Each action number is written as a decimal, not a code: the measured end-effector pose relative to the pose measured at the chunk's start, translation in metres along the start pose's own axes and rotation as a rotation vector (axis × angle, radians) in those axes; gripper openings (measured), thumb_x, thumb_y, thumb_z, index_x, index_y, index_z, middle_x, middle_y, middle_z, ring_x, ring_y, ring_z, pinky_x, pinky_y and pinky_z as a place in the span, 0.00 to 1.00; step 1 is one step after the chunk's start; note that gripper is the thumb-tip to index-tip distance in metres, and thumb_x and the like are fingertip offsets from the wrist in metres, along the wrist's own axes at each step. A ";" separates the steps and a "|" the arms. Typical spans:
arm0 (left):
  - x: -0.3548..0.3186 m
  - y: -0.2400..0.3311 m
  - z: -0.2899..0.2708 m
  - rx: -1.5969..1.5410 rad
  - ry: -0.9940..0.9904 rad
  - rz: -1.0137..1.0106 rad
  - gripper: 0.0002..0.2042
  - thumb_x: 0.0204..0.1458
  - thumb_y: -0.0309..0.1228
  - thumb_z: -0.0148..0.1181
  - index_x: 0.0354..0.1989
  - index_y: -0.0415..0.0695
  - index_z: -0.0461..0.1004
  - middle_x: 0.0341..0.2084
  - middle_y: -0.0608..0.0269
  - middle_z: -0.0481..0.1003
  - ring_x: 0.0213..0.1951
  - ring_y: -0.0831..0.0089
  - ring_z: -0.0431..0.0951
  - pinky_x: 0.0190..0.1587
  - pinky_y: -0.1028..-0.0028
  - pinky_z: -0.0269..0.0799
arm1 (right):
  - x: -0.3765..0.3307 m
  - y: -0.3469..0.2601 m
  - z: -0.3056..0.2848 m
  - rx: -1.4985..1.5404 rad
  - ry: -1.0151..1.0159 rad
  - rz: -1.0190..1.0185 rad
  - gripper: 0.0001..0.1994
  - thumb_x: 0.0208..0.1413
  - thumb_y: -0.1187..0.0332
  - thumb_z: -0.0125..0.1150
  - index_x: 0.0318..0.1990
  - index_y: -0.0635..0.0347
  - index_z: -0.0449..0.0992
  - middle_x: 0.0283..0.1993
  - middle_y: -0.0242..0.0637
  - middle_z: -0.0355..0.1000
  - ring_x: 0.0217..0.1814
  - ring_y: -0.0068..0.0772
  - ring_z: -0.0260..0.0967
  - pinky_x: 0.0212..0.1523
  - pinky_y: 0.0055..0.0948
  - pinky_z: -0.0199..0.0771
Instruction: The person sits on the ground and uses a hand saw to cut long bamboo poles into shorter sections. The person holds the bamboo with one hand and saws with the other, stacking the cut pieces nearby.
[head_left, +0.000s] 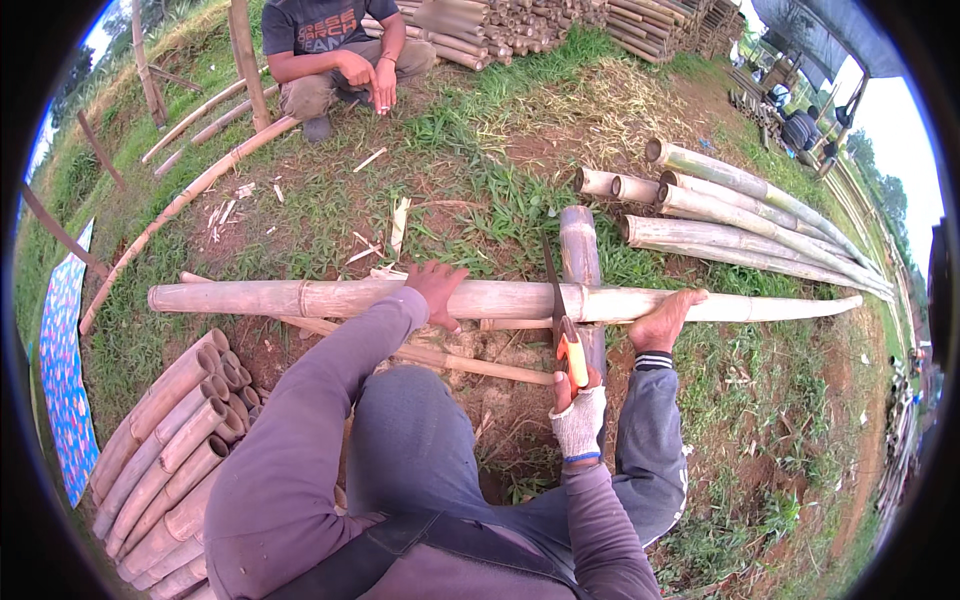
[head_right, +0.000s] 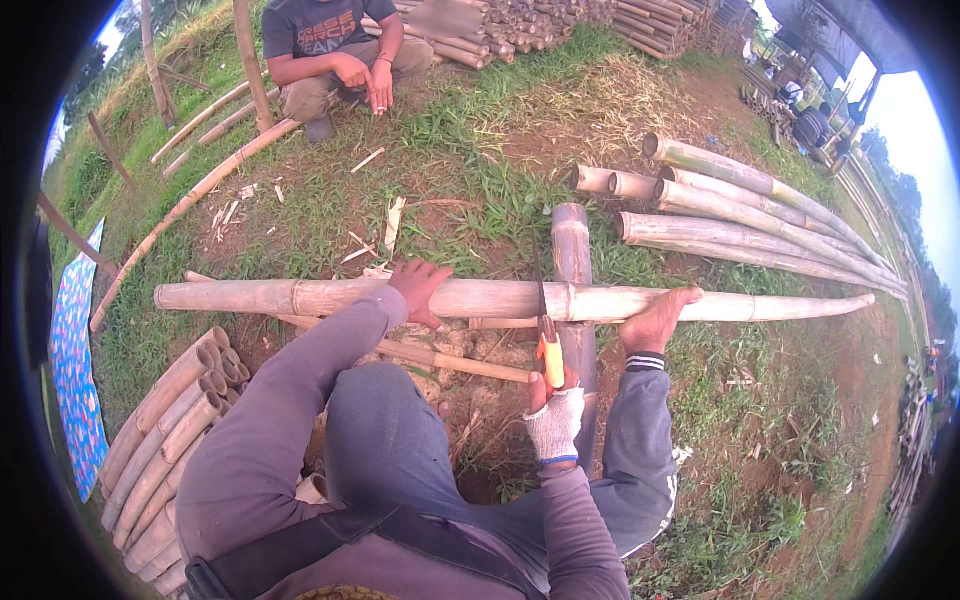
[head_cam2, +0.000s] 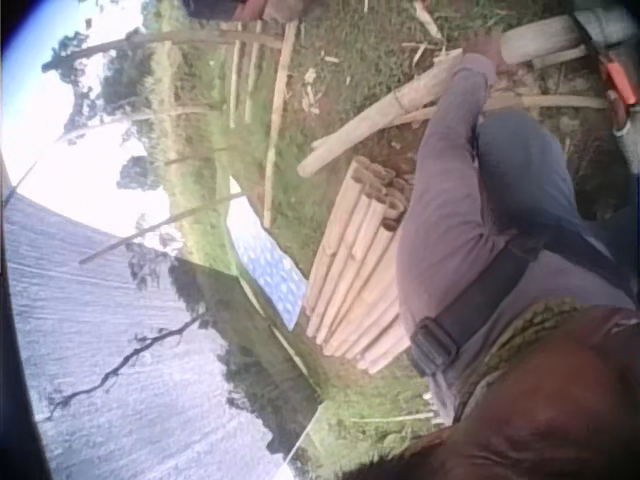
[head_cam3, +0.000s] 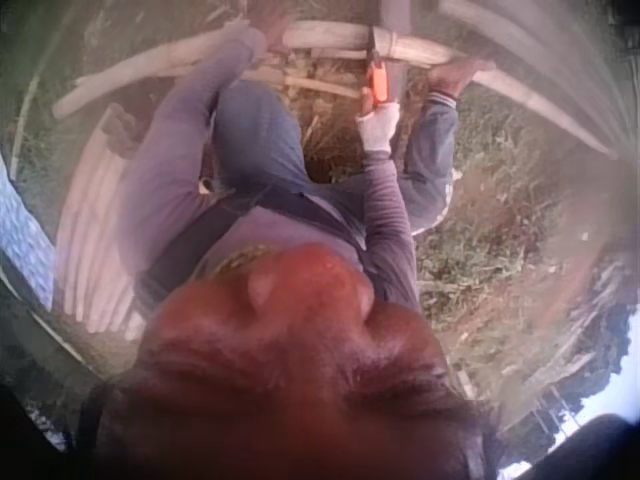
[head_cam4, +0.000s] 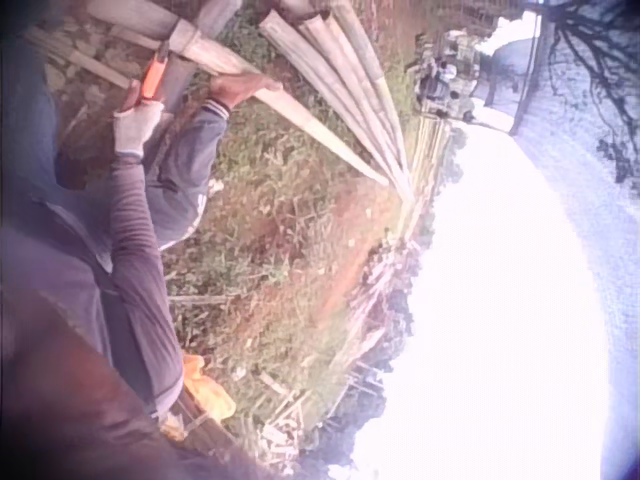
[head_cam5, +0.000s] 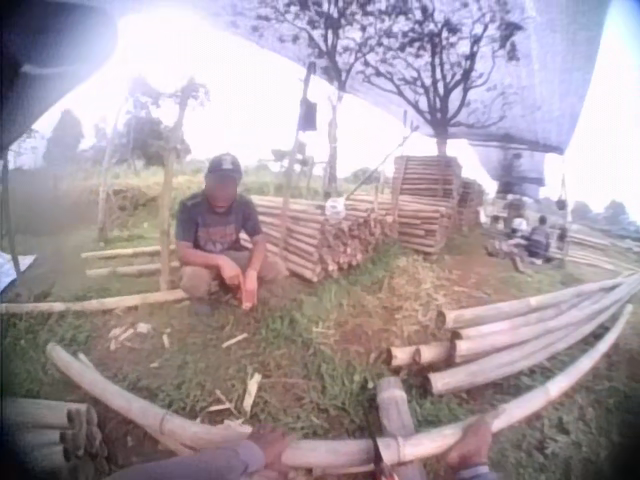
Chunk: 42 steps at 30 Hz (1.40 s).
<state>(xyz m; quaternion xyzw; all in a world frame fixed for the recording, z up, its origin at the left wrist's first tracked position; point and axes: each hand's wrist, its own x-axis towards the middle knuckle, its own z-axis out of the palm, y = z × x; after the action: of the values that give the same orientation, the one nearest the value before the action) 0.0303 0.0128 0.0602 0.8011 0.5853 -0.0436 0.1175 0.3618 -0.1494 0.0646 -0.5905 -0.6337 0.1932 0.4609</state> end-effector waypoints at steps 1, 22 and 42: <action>0.008 0.000 0.008 -0.035 -0.043 -0.014 0.59 0.37 0.58 0.85 0.79 0.54 0.60 0.71 0.47 0.69 0.74 0.42 0.67 0.73 0.42 0.63 | -0.006 0.005 0.006 0.159 -0.022 0.108 0.18 0.72 0.63 0.67 0.60 0.64 0.73 0.40 0.38 0.76 0.37 0.29 0.75 0.40 0.33 0.77; 0.030 -0.003 0.029 -0.084 -0.016 -0.086 0.44 0.41 0.52 0.83 0.70 0.58 0.69 0.55 0.49 0.82 0.57 0.45 0.83 0.62 0.51 0.78 | -0.062 -0.054 -0.076 -0.145 0.031 0.082 0.12 0.71 0.68 0.66 0.53 0.68 0.75 0.40 0.46 0.77 0.36 0.42 0.78 0.39 0.39 0.76; 0.037 0.012 0.038 -0.115 -0.052 -0.045 0.49 0.37 0.51 0.84 0.73 0.60 0.69 0.56 0.49 0.82 0.57 0.45 0.84 0.61 0.50 0.79 | 0.047 0.013 0.014 -0.077 0.083 0.069 0.11 0.70 0.65 0.68 0.47 0.64 0.79 0.34 0.50 0.80 0.34 0.53 0.81 0.35 0.46 0.78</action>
<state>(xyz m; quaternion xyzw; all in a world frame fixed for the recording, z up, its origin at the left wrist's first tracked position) 0.0561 0.0346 0.0170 0.7783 0.6014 -0.0333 0.1775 0.3636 -0.0990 0.0637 -0.6367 -0.6004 0.1597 0.4567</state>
